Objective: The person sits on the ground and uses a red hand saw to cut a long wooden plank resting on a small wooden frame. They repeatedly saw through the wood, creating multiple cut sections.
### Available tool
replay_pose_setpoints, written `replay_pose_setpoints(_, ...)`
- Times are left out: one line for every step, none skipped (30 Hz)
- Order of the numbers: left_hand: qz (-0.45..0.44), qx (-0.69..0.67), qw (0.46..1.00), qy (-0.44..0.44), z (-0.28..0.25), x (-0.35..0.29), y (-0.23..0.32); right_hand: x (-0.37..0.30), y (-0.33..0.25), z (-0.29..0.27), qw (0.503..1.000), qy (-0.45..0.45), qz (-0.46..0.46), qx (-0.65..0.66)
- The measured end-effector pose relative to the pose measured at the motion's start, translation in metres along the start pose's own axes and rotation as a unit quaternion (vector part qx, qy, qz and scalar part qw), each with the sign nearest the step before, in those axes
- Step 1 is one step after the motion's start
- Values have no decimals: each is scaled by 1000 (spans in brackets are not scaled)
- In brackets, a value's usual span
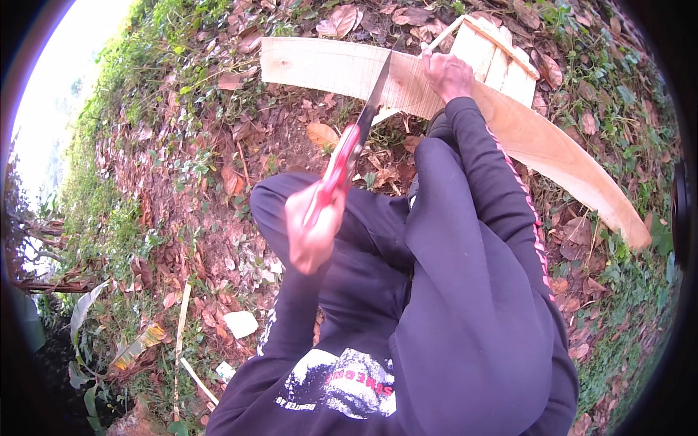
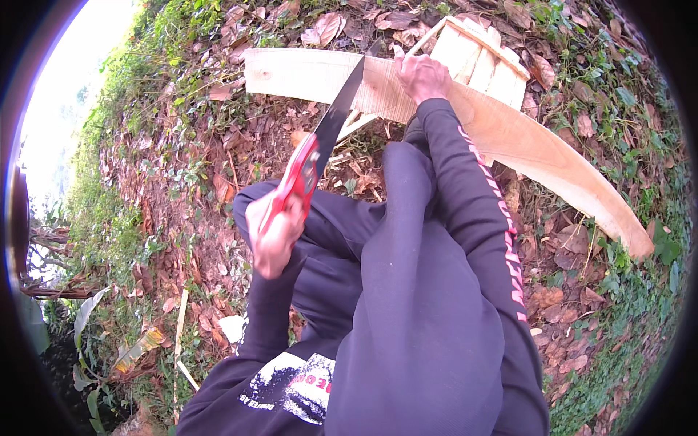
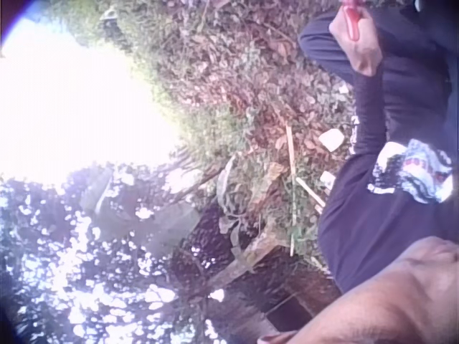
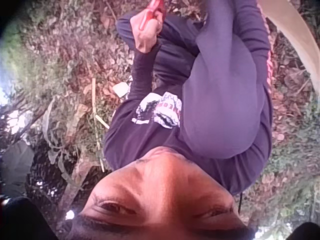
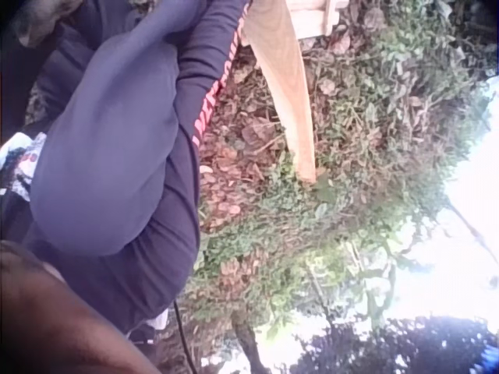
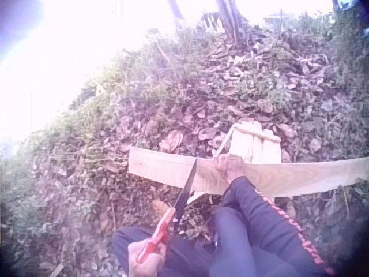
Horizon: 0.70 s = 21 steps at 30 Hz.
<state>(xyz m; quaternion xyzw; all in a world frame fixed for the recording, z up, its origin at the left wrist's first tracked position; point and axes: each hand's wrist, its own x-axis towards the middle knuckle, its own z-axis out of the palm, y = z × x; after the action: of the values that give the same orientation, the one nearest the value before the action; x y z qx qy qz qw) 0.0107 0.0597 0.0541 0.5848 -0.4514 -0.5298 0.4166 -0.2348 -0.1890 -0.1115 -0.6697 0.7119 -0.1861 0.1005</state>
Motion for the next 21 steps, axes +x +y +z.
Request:
replay_pose_setpoints(-2,-40,999,-12,5,13,1,-2,-4,3,1000,0,1,11)
replay_pose_setpoints(-4,-80,997,-23,9,20,1,-3,-6,5,1000,1,6,8)
replay_pose_setpoints(-24,-109,994,-19,11,23,-1,0,-6,3,1000,5,11,5)
replay_pose_setpoints(-23,-108,994,-3,5,20,-3,3,-6,2,1000,10,16,1)
replay_pose_setpoints(-21,-107,994,13,-3,15,-5,-2,-7,3,1000,14,11,13)
replay_pose_setpoints(-19,-111,993,28,-8,11,-6,-3,-4,3,1000,16,8,14)
replay_pose_setpoints(-3,-49,999,11,-13,8,-2,-2,-2,2,1000,18,5,15)
replay_pose_setpoints(30,38,999,6,-10,2,-2,-1,0,2,1000,20,2,16)
replay_pose_setpoints(37,67,997,11,-6,-5,-3,-2,-2,-2,999,8,6,32)
replay_pose_setpoints(39,98,994,8,-4,-15,-4,-1,1,0,999,19,3,28)
replay_pose_setpoints(27,100,995,12,-6,-24,-4,1,4,3,999,30,0,23)
replay_pose_setpoints(15,104,994,16,-12,-32,-3,1,8,7,999,40,-3,20)
replay_pose_setpoints(10,95,995,3,-22,-38,-6,-1,8,5,999,43,-9,18)
replay_pose_setpoints(6,87,996,-11,-29,-39,-9,-4,7,4,999,47,-14,15)
replay_pose_setpoints(23,101,995,18,-23,-34,-9,-3,2,2,998,52,-27,11)
replay_pose_setpoints(37,115,992,47,-10,-23,-5,-5,-2,0,998,62,-26,10)
replay_pose_setpoints(51,130,987,75,2,-6,-4,-7,-5,-3,997,72,-25,9)
replay_pose_setpoints(83,108,989,59,8,28,-24,-11,-8,-3,997,78,-24,12)
replay_pose_setpoints(161,172,971,45,23,68,-23,-11,-7,-2,998,65,-25,10)
replay_pose_setpoints(431,360,827,13,24,116,-33,-8,-4,-1,998,55,-24,6)
replay_pose_setpoints(106,77,991,0,30,132,-33,-9,-3,-1,999,39,-27,6)
